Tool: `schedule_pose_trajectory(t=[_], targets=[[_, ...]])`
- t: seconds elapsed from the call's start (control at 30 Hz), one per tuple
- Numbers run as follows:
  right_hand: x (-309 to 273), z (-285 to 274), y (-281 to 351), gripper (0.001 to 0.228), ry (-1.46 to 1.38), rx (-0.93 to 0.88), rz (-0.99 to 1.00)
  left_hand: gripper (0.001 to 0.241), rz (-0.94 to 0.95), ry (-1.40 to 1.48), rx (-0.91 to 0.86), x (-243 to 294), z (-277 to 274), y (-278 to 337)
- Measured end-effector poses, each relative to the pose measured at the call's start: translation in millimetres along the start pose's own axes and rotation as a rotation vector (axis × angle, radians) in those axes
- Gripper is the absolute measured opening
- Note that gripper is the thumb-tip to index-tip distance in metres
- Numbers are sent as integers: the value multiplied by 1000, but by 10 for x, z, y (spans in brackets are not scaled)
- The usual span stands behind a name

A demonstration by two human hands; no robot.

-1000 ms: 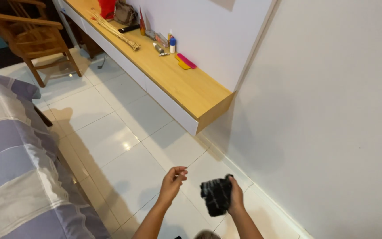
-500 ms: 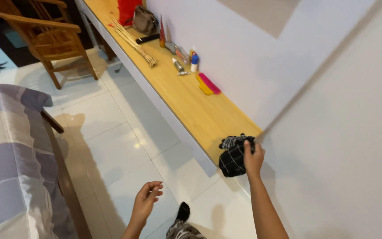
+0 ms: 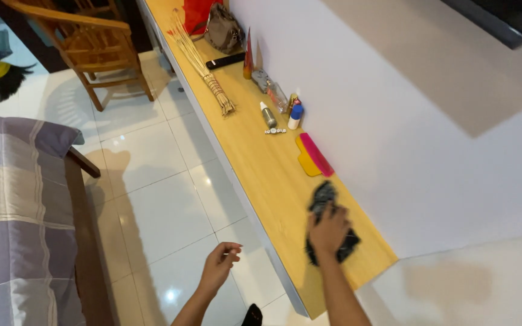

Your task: The person wipes a wooden shelf with a cloth, moves several small items including bottles and a comb, then wipes a water dispenser. The person also picks up a broom and places it on a chair.

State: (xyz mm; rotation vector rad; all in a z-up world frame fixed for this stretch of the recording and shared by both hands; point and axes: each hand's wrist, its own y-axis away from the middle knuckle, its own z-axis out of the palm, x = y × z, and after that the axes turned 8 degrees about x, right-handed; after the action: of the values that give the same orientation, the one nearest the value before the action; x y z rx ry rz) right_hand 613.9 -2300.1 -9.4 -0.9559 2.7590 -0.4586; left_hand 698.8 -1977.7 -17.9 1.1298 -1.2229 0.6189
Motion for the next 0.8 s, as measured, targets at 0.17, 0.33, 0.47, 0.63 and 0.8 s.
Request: schedule_pose_trajectory(t=[0.17,0.33,0.47,0.63,0.8], targets=[[-882,-131,322,74,-208,-56,-353,21,-28,24,-41,-131,293,-470],[-648,-200,219,75,-308,-156,-484,20,-30,39,-89,-97,390,-882],[-129,-564,29,91,-402,-171,-526,19,28,98,-105,-220,325,-1415],[0,-24,192,96,-145,-303,-548,19,-30,90,-115,-89,43,-1981],[-1282,165,-664,85,-408,-109,-590,17,1,93,-25,177,-305,-2616]])
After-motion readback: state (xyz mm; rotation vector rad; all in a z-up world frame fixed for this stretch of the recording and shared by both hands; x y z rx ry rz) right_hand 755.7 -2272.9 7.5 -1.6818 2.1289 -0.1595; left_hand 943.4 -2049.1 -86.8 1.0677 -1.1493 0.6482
